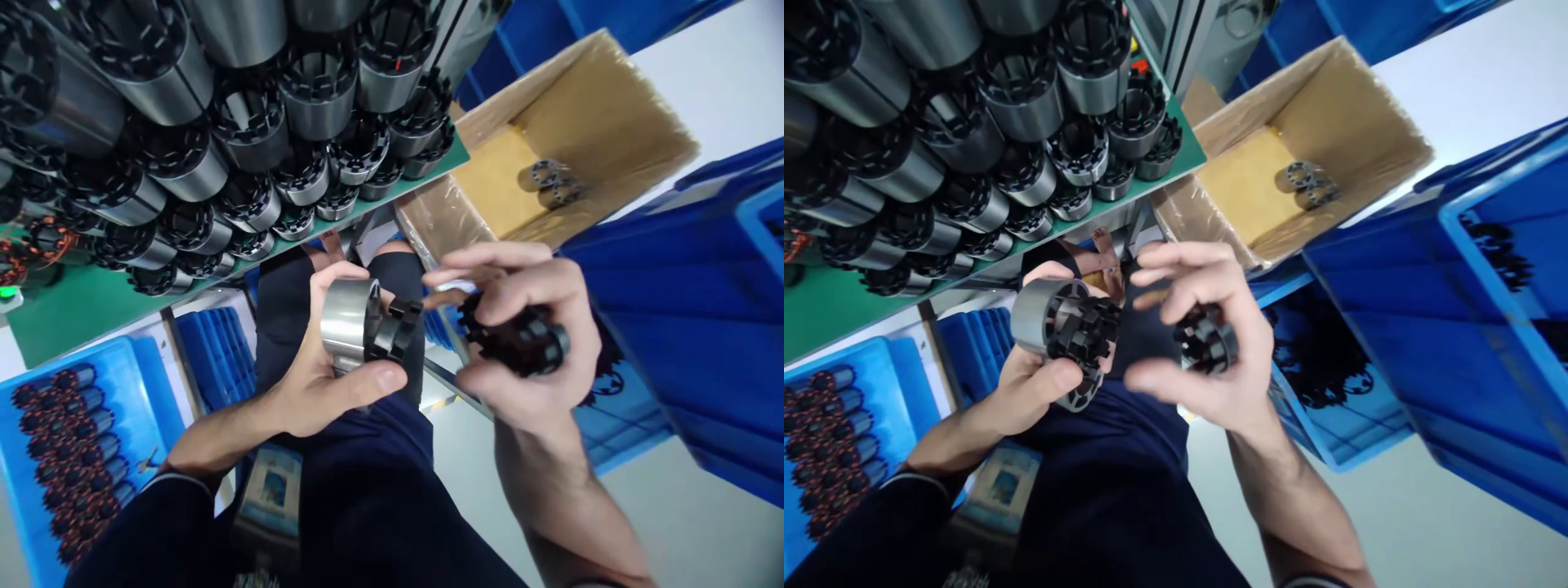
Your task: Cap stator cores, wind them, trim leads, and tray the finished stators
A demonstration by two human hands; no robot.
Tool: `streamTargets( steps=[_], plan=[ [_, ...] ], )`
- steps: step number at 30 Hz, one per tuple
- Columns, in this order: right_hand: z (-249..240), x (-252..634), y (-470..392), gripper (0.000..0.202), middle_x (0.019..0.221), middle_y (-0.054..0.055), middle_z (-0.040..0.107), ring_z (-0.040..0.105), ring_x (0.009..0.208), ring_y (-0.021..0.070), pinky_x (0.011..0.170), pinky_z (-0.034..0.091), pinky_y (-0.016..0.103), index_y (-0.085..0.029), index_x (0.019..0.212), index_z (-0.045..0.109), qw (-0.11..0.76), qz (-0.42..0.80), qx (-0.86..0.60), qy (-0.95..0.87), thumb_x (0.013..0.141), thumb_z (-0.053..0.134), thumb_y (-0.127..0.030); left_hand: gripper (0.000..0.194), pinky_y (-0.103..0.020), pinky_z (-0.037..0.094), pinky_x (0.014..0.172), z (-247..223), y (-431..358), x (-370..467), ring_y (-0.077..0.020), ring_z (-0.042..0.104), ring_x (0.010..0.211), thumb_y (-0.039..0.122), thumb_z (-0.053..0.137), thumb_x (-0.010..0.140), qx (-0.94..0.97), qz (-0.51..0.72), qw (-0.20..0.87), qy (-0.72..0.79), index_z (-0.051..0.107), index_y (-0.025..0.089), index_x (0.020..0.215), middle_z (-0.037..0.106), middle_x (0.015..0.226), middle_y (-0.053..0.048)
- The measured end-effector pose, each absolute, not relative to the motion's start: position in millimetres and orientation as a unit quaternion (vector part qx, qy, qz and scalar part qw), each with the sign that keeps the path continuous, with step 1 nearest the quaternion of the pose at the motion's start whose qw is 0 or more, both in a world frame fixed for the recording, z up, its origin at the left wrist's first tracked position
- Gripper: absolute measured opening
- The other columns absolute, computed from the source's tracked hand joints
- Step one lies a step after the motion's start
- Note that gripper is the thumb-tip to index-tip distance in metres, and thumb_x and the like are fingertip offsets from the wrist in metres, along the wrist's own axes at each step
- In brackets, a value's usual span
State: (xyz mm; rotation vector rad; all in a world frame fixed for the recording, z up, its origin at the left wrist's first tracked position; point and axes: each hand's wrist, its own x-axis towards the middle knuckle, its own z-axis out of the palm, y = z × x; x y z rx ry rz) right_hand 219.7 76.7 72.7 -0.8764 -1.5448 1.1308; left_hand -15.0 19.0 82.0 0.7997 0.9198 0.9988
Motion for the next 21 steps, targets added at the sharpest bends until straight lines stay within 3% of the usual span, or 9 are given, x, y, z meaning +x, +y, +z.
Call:
streamTargets(
  steps=[3, 8, 15, 21],
  plan=[
    [59, 204, 65, 0.054, 0.159, 0.006, 0.083, 0.087, 0.144, 0.0396, 0.124, 0.077, 0.062, -0.034, 0.112, 0.071, 0.505, 0.444, -0.33, -0.662, 0.085, 0.117, -0.037, 0.09, -0.044, 0.072, 0.097, 81, 15, -21, -0.0362, 0.084, 0.13, 0.064, 0.098, 0.107, 0.37, 0.446, 0.702, 0.414, 0.041, 0.036, 0.171, 0.076, 0.157, -0.015],
    [61, 188, 61, 0.05, 0.147, 0.008, 0.092, 0.094, 0.127, 0.0354, 0.114, 0.082, 0.056, -0.031, 0.101, 0.065, 0.51, 0.436, -0.324, -0.667, 0.088, 0.113, -0.023, 0.062, -0.055, 0.072, 0.114, 75, 5, -21, -0.0353, 0.082, 0.126, 0.073, 0.062, 0.125, 0.337, 0.456, 0.696, 0.441, 0.048, 0.034, 0.171, 0.077, 0.149, -0.012],
    [55, 188, 60, 0.051, 0.145, 0.008, 0.093, 0.095, 0.118, 0.0348, 0.099, 0.085, 0.053, -0.031, 0.095, 0.063, 0.506, 0.422, -0.345, -0.669, 0.087, 0.113, -0.028, 0.061, -0.058, 0.067, 0.125, 70, 6, -15, -0.0354, 0.08, 0.131, 0.069, 0.061, 0.125, 0.334, 0.484, 0.681, 0.437, 0.051, 0.036, 0.176, 0.076, 0.148, -0.011],
    [55, 188, 59, 0.048, 0.14, 0.007, 0.094, 0.094, 0.119, 0.0386, 0.103, 0.083, 0.064, -0.033, 0.094, 0.064, 0.514, 0.425, -0.354, -0.656, 0.088, 0.111, -0.026, 0.056, -0.053, 0.069, 0.114, 75, 9, -17, -0.0311, 0.077, 0.115, 0.071, 0.058, 0.127, 0.367, 0.462, 0.664, 0.458, 0.061, 0.032, 0.169, 0.073, 0.136, -0.01]
  ],
)
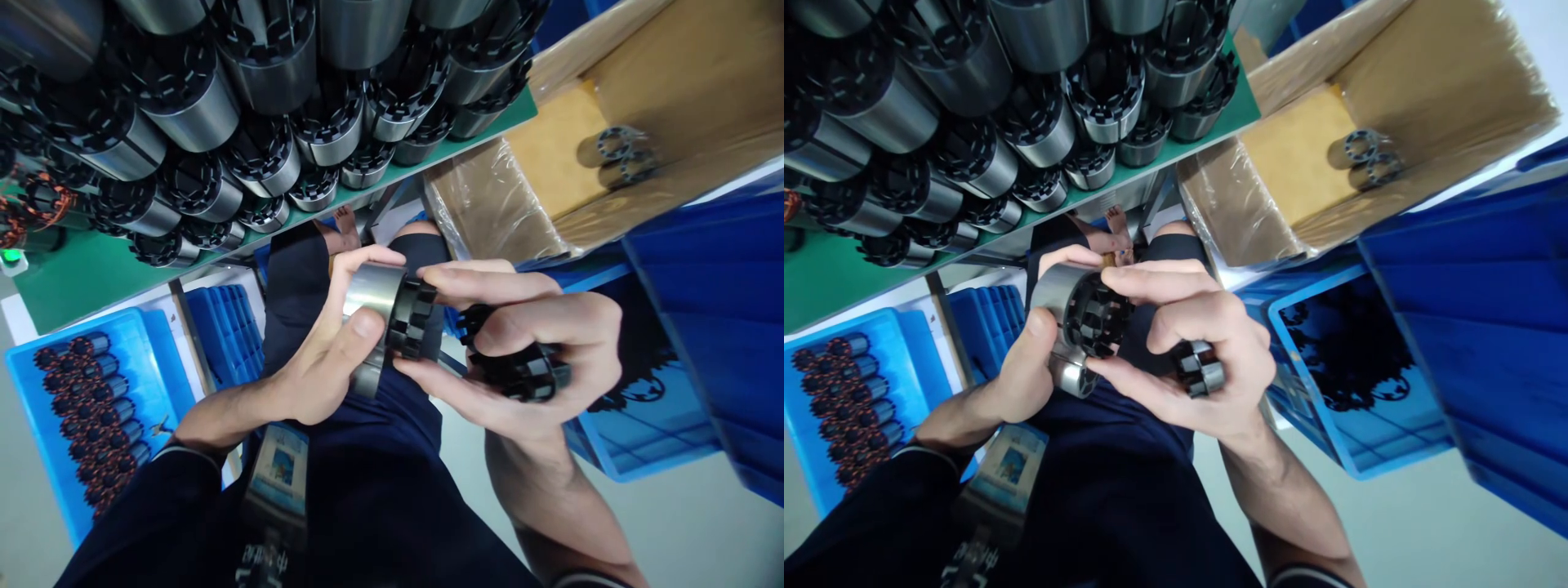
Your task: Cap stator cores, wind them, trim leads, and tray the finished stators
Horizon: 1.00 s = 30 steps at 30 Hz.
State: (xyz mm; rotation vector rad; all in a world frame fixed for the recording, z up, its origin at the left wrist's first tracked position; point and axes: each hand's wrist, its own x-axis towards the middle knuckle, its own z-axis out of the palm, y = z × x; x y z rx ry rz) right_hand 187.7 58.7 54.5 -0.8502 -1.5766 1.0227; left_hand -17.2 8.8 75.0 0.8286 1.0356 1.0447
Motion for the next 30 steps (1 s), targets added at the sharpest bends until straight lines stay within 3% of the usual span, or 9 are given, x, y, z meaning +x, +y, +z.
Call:
streamTargets(
  steps=[5, 11, 15, 18, 21, 23, 26, 28, 30],
  plan=[
    [52, 191, 56, 0.051, 0.135, 0.006, 0.095, 0.095, 0.115, 0.0364, 0.099, 0.084, 0.058, -0.033, 0.096, 0.065, 0.529, 0.439, -0.347, -0.638, 0.086, 0.114, -0.025, 0.059, -0.05, 0.068, 0.113, 78, 11, -21, -0.0298, 0.075, 0.114, 0.076, 0.063, 0.124, 0.393, 0.426, 0.665, 0.47, 0.062, 0.034, 0.166, 0.072, 0.135, -0.009],
    [48, 195, 53, 0.051, 0.139, 0.005, 0.094, 0.095, 0.121, 0.0389, 0.106, 0.083, 0.063, -0.033, 0.1, 0.069, 0.523, 0.431, -0.339, -0.653, 0.084, 0.116, -0.023, 0.059, -0.048, 0.066, 0.115, 78, 9, -22, -0.0287, 0.072, 0.115, 0.078, 0.06, 0.125, 0.391, 0.402, 0.685, 0.465, 0.061, 0.035, 0.165, 0.07, 0.136, -0.008],
    [52, 193, 53, 0.048, 0.133, 0.006, 0.095, 0.096, 0.113, 0.0374, 0.094, 0.085, 0.058, -0.034, 0.097, 0.068, 0.513, 0.41, -0.363, -0.661, 0.088, 0.114, -0.028, 0.055, -0.045, 0.065, 0.109, 74, 9, -25, -0.0275, 0.071, 0.11, 0.073, 0.058, 0.127, 0.418, 0.395, 0.681, 0.454, 0.057, 0.034, 0.167, 0.07, 0.133, -0.008],
    [52, 194, 50, 0.052, 0.147, 0.007, 0.092, 0.097, 0.112, 0.0338, 0.09, 0.086, 0.05, -0.03, 0.093, 0.066, 0.519, 0.396, -0.359, -0.668, 0.085, 0.117, -0.029, 0.056, -0.044, 0.063, 0.104, 74, 11, -29, -0.0268, 0.071, 0.108, 0.072, 0.058, 0.128, 0.45, 0.385, 0.675, 0.44, 0.054, 0.032, 0.167, 0.07, 0.133, -0.009],
    [51, 194, 46, 0.053, 0.145, 0.005, 0.092, 0.096, 0.112, 0.0317, 0.094, 0.086, 0.047, -0.03, 0.094, 0.067, 0.525, 0.396, -0.371, -0.655, 0.084, 0.118, -0.029, 0.059, -0.041, 0.061, 0.091, 71, 11, -29, -0.0243, 0.068, 0.095, 0.072, 0.059, 0.127, 0.472, 0.388, 0.679, 0.407, 0.051, 0.031, 0.169, 0.07, 0.117, -0.006],
    [49, 193, 46, 0.049, 0.139, 0.005, 0.093, 0.095, 0.117, 0.0322, 0.103, 0.084, 0.05, -0.031, 0.101, 0.069, 0.514, 0.403, -0.373, -0.659, 0.087, 0.116, -0.028, 0.062, -0.041, 0.061, 0.089, 68, 9, -27, -0.0242, 0.069, 0.094, 0.073, 0.064, 0.125, 0.468, 0.409, 0.672, 0.403, 0.052, 0.031, 0.169, 0.07, 0.119, -0.007],
    [46, 188, 46, 0.04, 0.142, 0.008, 0.09, 0.092, 0.121, 0.0342, 0.104, 0.08, 0.054, -0.032, 0.111, 0.069, 0.495, 0.419, -0.398, -0.649, 0.103, 0.103, -0.052, 0.062, -0.045, 0.064, 0.092, 64, 8, -19, -0.0275, 0.075, 0.099, 0.077, 0.06, 0.125, 0.385, 0.45, 0.679, 0.433, 0.054, 0.034, 0.169, 0.075, 0.123, -0.008],
    [46, 186, 43, 0.047, 0.126, 0.008, 0.089, 0.09, 0.11, 0.0349, 0.095, 0.078, 0.056, -0.034, 0.114, 0.068, 0.514, 0.426, -0.456, -0.588, 0.118, 0.071, -0.081, 0.063, -0.047, 0.066, 0.091, 64, 9, -13, -0.0297, 0.079, 0.099, 0.08, 0.053, 0.126, 0.311, 0.463, 0.694, 0.456, 0.052, 0.036, 0.17, 0.077, 0.115, -0.007],
    [46, 186, 38, 0.059, 0.114, 0.009, 0.086, 0.089, 0.106, 0.0371, 0.09, 0.076, 0.057, -0.035, 0.12, 0.069, 0.49, 0.433, -0.504, -0.564, 0.12, 0.05, -0.09, 0.065, -0.049, 0.069, 0.093, 65, 12, -6, -0.0322, 0.083, 0.104, 0.084, 0.053, 0.124, 0.274, 0.469, 0.69, 0.478, 0.053, 0.036, 0.168, 0.08, 0.117, -0.007]
  ],
)
